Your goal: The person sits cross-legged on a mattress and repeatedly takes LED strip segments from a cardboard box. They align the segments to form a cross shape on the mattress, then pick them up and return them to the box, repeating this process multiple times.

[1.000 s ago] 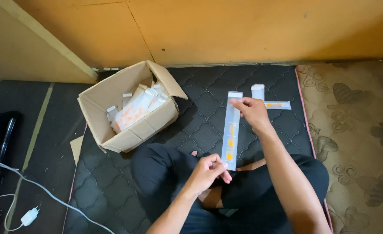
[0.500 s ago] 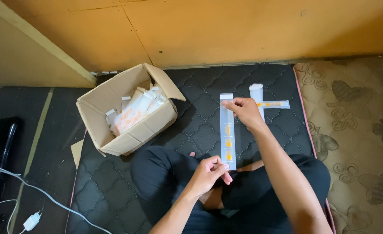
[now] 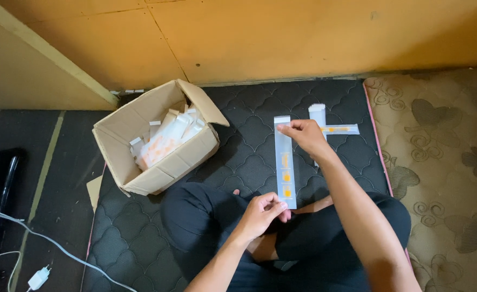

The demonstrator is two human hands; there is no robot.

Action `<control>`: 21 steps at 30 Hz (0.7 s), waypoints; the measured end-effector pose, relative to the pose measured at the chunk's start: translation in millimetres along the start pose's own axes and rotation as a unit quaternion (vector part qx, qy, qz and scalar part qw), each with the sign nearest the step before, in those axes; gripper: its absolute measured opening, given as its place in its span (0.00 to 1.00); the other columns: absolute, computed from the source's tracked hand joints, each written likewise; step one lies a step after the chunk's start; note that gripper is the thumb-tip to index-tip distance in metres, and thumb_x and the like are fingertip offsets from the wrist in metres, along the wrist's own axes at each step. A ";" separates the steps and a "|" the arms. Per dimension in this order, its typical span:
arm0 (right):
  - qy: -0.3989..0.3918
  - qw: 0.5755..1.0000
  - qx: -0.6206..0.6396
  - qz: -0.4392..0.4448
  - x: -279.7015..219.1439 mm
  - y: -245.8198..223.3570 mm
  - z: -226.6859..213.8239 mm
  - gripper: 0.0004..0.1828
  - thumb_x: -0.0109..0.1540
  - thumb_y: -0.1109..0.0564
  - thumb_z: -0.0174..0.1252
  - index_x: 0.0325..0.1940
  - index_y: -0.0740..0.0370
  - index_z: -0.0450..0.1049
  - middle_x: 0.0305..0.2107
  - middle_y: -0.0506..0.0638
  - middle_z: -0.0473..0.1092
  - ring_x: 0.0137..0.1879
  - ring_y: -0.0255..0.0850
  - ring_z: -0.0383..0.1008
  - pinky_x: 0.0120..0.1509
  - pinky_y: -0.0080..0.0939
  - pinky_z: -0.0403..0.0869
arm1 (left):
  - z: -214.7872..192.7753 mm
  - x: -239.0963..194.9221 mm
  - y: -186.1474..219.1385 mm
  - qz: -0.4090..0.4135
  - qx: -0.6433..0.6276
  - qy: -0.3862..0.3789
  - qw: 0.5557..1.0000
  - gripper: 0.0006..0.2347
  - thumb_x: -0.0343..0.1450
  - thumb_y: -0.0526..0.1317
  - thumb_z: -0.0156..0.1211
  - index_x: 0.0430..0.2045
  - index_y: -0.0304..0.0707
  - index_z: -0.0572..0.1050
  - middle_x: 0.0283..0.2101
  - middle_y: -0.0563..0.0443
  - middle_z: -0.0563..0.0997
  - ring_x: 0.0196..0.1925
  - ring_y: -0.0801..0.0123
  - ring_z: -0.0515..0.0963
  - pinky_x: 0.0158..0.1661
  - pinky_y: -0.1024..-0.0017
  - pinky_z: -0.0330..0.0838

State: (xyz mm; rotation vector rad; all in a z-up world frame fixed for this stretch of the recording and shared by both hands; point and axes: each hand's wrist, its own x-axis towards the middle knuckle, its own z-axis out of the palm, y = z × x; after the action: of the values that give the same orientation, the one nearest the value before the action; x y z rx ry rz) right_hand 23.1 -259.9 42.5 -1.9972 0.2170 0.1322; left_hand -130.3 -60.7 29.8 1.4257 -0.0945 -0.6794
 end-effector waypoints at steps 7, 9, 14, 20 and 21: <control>-0.009 0.992 0.121 0.018 7.5 1.6 -13.3 0.18 0.60 0.48 0.70 0.20 0.56 0.73 0.15 0.43 0.62 0.23 0.28 0.61 0.29 0.27 0.57 | -20.2 87.9 10.4 0.163 0.030 0.074 0.983 0.34 0.70 0.39 0.65 0.66 0.26 0.50 0.67 0.11 0.52 0.69 0.19 0.56 0.67 0.36 0.52; -0.016 0.986 0.160 0.038 9.8 2.7 -17.0 0.17 0.59 0.49 0.70 0.21 0.56 0.73 0.16 0.40 0.62 0.24 0.25 0.60 0.29 0.23 0.57 | -17.9 114.9 11.9 0.196 0.002 0.077 0.977 0.22 0.73 0.34 0.60 0.60 0.31 0.62 0.62 0.26 0.66 0.66 0.40 0.69 0.67 0.50 0.60; -0.007 0.991 0.123 0.058 53.2 60.5 -19.9 0.18 0.59 0.46 0.70 0.23 0.57 0.75 0.18 0.43 0.65 0.26 0.28 0.63 0.32 0.25 0.64 | -21.9 177.9 -20.3 0.185 0.092 0.083 0.975 0.13 0.71 0.31 0.61 0.49 0.45 0.77 0.50 0.46 0.81 0.40 0.66 0.83 0.43 0.70 0.78; -0.018 0.996 -0.063 0.053 94.2 107.8 -47.4 0.24 0.66 0.31 0.52 0.34 0.49 0.79 0.20 0.46 0.75 0.28 0.41 0.76 0.40 0.40 0.71 | -12.9 220.8 -37.6 0.186 0.067 0.090 0.976 0.21 0.66 0.27 0.62 0.54 0.44 0.78 0.55 0.46 0.77 0.30 0.76 0.81 0.33 0.76 0.79; -0.037 0.981 -0.190 0.029 97.6 113.2 -57.6 0.22 0.66 0.32 0.50 0.41 0.46 0.81 0.23 0.44 0.78 0.36 0.46 0.82 0.50 0.46 0.75 | -10.4 222.6 -31.8 0.190 0.062 0.084 0.976 0.22 0.65 0.26 0.61 0.56 0.42 0.78 0.56 0.46 0.75 0.29 0.77 0.80 0.33 0.76 0.80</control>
State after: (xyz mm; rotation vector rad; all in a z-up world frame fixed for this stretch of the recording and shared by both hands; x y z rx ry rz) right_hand 94.2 -367.9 -52.1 -2.3609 0.2144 0.3030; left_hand 42.8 -159.0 -75.3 1.5245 -0.2732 -0.2391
